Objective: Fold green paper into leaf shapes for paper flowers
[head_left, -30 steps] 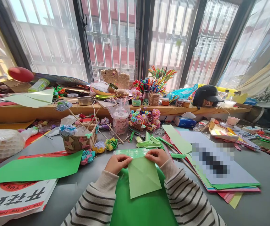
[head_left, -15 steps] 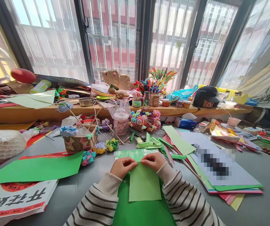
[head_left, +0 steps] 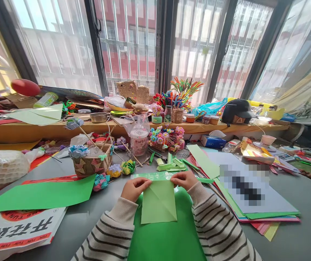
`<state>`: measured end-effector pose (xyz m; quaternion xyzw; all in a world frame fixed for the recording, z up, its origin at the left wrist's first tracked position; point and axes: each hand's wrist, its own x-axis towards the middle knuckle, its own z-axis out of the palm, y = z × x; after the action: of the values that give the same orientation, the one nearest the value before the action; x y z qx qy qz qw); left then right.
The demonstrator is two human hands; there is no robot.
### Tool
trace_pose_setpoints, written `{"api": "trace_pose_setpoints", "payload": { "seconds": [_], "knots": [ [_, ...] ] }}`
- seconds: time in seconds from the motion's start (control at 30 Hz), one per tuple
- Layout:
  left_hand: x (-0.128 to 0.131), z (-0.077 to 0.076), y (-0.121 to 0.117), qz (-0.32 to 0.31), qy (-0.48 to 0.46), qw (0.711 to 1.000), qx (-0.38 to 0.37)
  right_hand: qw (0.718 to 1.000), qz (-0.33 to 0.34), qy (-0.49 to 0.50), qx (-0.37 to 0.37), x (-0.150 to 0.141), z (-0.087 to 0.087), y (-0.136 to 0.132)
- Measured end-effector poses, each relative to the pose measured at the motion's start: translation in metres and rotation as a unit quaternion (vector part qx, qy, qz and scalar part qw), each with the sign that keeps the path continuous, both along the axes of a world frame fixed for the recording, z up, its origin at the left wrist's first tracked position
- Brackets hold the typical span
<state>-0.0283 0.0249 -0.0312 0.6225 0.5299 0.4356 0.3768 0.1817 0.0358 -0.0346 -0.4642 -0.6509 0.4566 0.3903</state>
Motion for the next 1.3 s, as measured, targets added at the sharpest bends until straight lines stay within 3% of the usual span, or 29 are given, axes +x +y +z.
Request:
{"api": "trace_pose_setpoints", "payload": {
  "seconds": [0.2, 0.33, 0.47, 0.73, 0.97, 1.17, 1.3],
  "knots": [
    [-0.002, -0.002, 0.001, 0.008, -0.003, 1.0, 0.002, 0.997, -0.073, 0.009, 0.035, 0.001, -0.001, 0.002],
    [0.005, -0.006, 0.0, -0.034, -0.004, 0.999, -0.005, 0.992, 0.015, -0.069, 0.107, -0.017, -0.003, -0.004],
    [0.006, -0.01, 0.001, -0.048, -0.003, 0.999, -0.013, 0.981, 0.018, -0.144, 0.13, -0.029, -0.005, -0.008],
    [0.003, -0.013, 0.005, -0.079, 0.012, 0.997, -0.015, 0.978, 0.02, -0.165, 0.125, -0.026, -0.004, -0.007],
    [0.007, -0.004, 0.001, -0.131, 0.052, 0.99, -0.026, 0.977, 0.032, -0.178, 0.113, -0.026, -0.005, -0.007],
    [0.003, 0.0, 0.001, -0.083, 0.036, 0.995, -0.03, 0.974, 0.002, -0.198, 0.108, -0.014, -0.001, -0.004],
    [-0.001, 0.001, 0.002, -0.065, 0.046, 0.996, -0.03, 0.988, -0.029, -0.136, 0.066, -0.002, 0.0, 0.0]
  ]
}}
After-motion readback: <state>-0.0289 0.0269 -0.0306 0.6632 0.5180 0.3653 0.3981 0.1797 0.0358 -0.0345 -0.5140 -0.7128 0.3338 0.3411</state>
